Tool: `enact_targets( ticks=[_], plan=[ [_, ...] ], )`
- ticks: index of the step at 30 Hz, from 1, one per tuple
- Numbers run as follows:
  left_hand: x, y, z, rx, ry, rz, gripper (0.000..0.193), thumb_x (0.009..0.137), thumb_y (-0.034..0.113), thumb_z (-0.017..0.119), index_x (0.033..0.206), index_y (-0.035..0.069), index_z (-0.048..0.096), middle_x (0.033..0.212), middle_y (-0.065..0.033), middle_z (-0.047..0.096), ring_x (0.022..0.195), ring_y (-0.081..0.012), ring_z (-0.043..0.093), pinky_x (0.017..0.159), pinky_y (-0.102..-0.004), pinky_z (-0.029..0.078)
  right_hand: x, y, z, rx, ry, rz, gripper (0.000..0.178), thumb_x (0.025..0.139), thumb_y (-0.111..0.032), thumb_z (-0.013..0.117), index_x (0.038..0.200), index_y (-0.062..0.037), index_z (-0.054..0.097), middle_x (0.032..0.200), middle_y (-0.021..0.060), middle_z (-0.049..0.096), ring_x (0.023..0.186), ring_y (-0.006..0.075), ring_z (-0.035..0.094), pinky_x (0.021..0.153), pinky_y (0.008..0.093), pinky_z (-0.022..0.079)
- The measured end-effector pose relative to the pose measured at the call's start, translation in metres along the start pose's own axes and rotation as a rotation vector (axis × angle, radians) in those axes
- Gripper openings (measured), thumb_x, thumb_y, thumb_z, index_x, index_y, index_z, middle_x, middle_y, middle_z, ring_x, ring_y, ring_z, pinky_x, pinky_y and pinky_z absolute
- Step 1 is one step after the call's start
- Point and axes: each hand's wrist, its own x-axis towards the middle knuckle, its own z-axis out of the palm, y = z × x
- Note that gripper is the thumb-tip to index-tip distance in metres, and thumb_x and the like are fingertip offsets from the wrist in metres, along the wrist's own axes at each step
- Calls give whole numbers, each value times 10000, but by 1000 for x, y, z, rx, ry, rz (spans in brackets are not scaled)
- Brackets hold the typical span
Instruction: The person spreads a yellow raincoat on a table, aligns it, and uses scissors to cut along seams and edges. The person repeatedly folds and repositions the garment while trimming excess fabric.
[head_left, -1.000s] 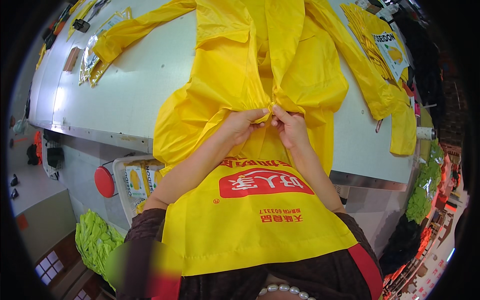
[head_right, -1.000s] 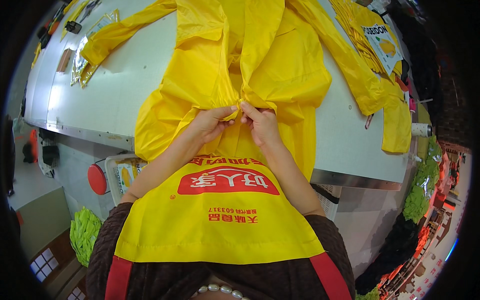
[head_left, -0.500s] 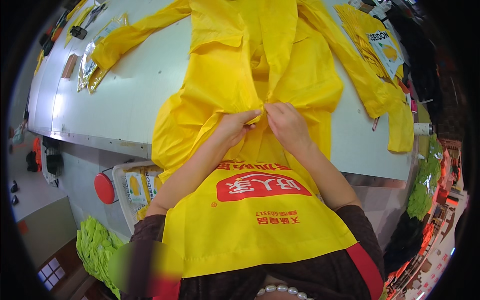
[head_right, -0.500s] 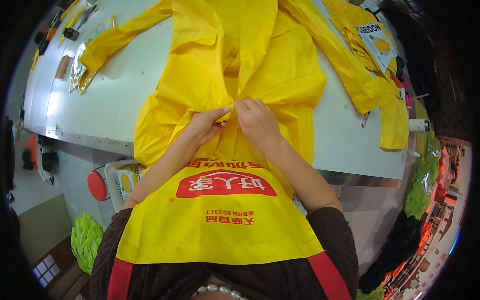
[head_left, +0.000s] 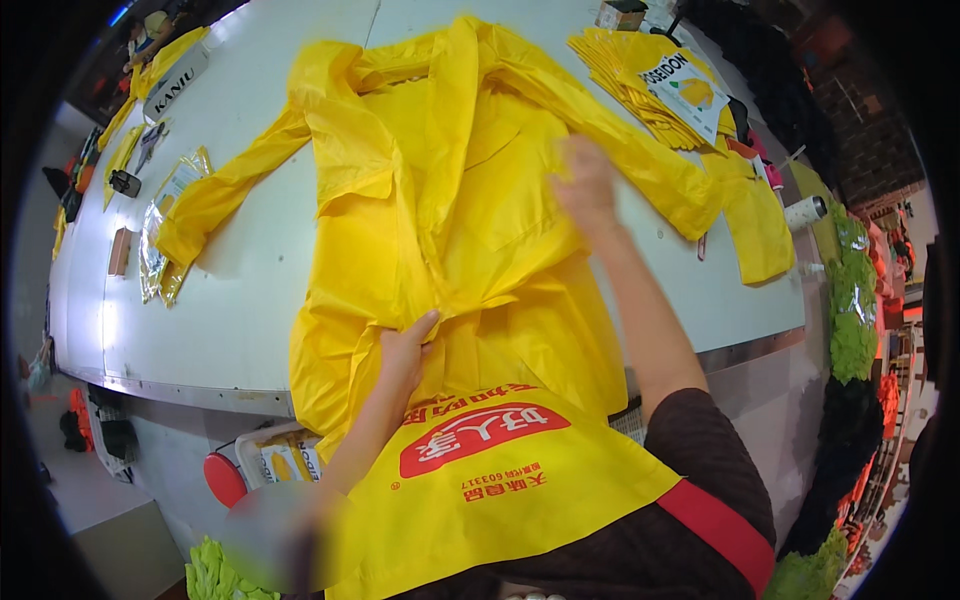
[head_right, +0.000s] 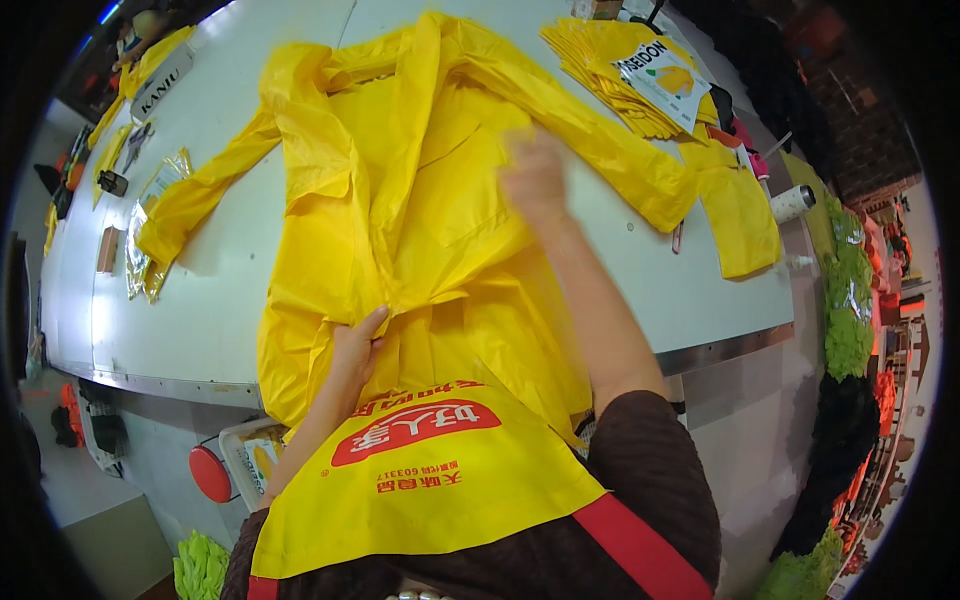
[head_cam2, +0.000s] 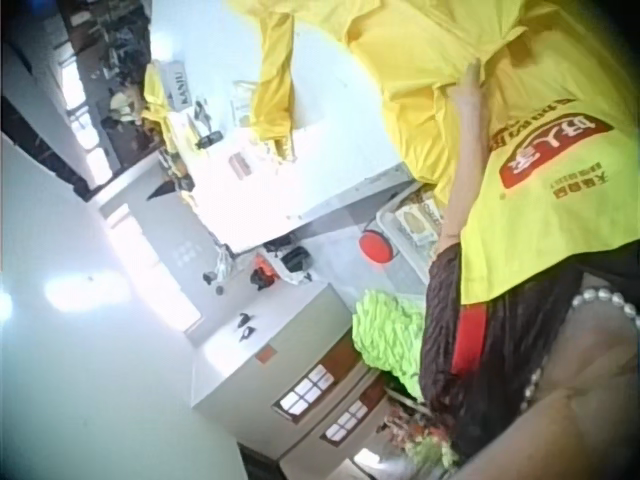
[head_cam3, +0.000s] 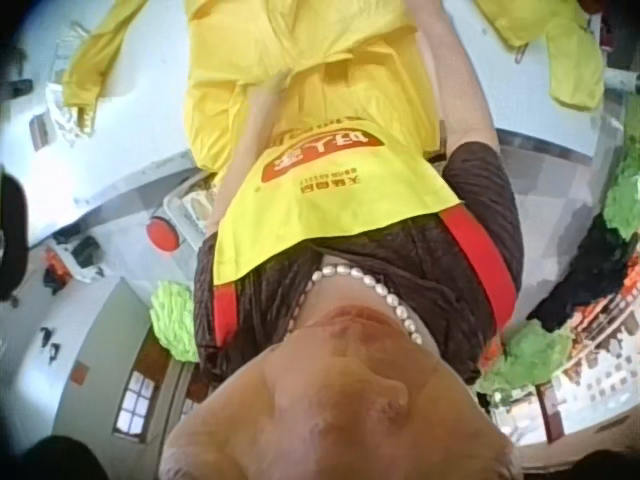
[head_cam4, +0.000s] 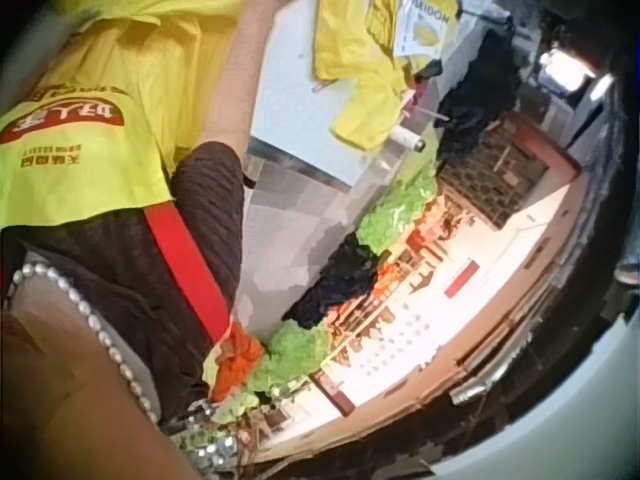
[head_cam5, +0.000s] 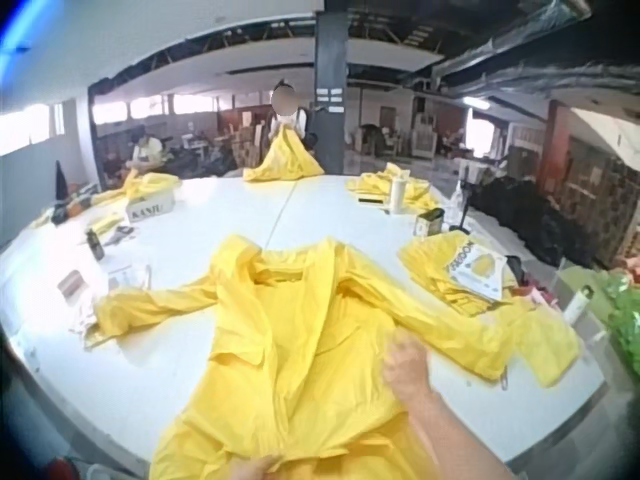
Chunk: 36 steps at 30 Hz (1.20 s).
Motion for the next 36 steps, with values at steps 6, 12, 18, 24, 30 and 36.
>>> enact_targets(
  ticks=[6, 12, 18, 24, 30, 36],
  plan=[
    [37, -35, -34, 110, 27, 364, 422, 721, 84, 720, 1102, 33, 545, 1012, -40, 609, 853, -160, 579, 694, -306, 464, -43, 172, -76, -829, -543, 362, 391, 825, -128, 507, 1213, -84, 498, 949, 149, 630, 938, 290, 585, 958, 515, 306],
    [82, 5, -112, 567, 241, 481, 381, 687, 122, 740, 1005, -23, 587, 945, -84, 624, 827, -219, 570, 733, -328, 459, -95, 59, -104, -321, -577, 178, 281, 829, -137, 478, 1093, -82, 559, 809, 171, 627, 761, 348, 605, 716, 452, 463],
    [155, 123, -263, 1129, 720, 567, 299, 803, 233, 578, 996, 5, 586, 957, -221, 620, 921, -383, 577, 735, -415, 461, -219, -27, -176, -84, -1301, 339, 309, 817, -200, 487, 1111, -194, 584, 911, 159, 631, 814, 351, 604, 727, 439, 479],
    [187, 124, -301, 998, 848, 757, 364, 738, 249, 677, 979, -3, 574, 912, -179, 630, 853, -342, 597, 734, -382, 470, -324, -28, -226, -262, -1901, 774, 329, 786, -280, 559, 1096, -192, 623, 1109, 126, 601, 1045, 261, 560, 893, 366, 425],
    [148, 126, -287, 385, 509, 596, 314, 760, 177, 680, 988, -1, 558, 893, -72, 611, 726, -156, 559, 662, -273, 454, -190, -32, -185, -416, -1204, 551, 244, 793, -255, 516, 842, -52, 642, 850, 161, 638, 786, 338, 611, 694, 426, 474],
    [122, 114, -264, 278, 267, 400, 293, 794, 163, 657, 1016, 19, 532, 861, -39, 592, 705, -117, 548, 624, -254, 452, -21, -54, -42, 109, -258, 220, 181, 786, -76, 487, 926, 18, 551, 899, 222, 590, 880, 389, 542, 759, 447, 434]
  ],
)
